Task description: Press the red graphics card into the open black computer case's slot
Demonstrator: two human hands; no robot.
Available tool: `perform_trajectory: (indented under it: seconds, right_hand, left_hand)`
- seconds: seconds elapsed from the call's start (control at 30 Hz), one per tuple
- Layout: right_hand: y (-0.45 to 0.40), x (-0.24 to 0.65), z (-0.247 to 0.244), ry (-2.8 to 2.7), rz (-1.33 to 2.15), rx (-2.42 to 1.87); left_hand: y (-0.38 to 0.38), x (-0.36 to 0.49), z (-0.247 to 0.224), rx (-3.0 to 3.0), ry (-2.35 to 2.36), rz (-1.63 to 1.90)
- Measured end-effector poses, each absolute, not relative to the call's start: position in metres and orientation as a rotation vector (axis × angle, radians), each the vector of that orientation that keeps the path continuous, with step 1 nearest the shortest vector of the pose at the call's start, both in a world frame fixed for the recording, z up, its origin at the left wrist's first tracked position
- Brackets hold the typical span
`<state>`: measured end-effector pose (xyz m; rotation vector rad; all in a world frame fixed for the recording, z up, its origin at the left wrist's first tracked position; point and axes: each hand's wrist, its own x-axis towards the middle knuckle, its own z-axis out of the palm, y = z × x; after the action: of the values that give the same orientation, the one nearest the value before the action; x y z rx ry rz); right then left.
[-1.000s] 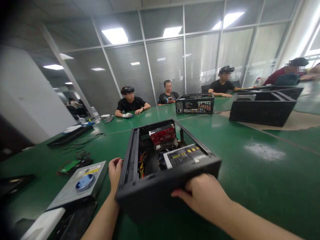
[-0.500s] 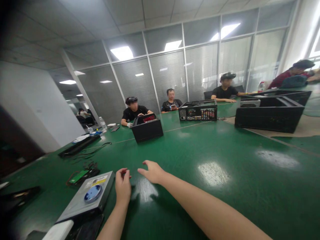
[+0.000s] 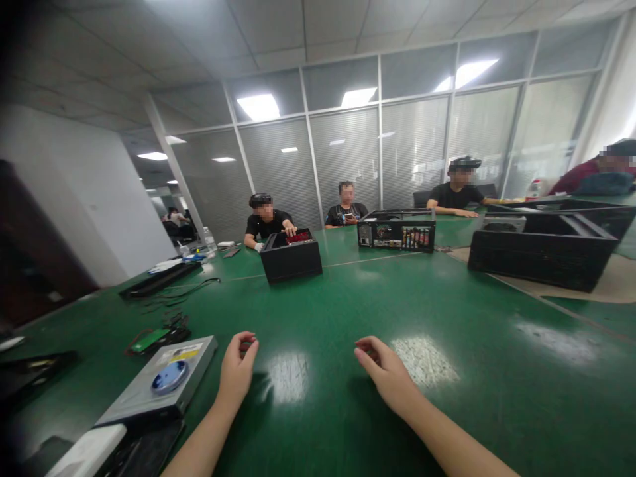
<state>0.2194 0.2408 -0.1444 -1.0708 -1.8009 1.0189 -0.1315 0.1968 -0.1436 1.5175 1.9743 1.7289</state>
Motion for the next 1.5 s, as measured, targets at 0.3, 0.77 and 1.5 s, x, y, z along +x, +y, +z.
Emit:
perform_trajectory:
  seconds: [0.3,0.77,1.5]
  right_hand:
    - [0.246,0.214,-0.146,-1.952,0.803,-1.093]
    - [0.242,0.217,-0.144,-2.048,0.751,-1.144]
    - [0.248,0.221,-0.154,-1.982,1.047,-0.983]
  left_hand:
    - [0.195,-0.125,-0.145,1.516,1.957,1.663]
    - [0.202,-0.131,-0.158,1.413,1.876,1.697]
    - [0.204,-0.128,-0.155,1.411,1.846,1.642]
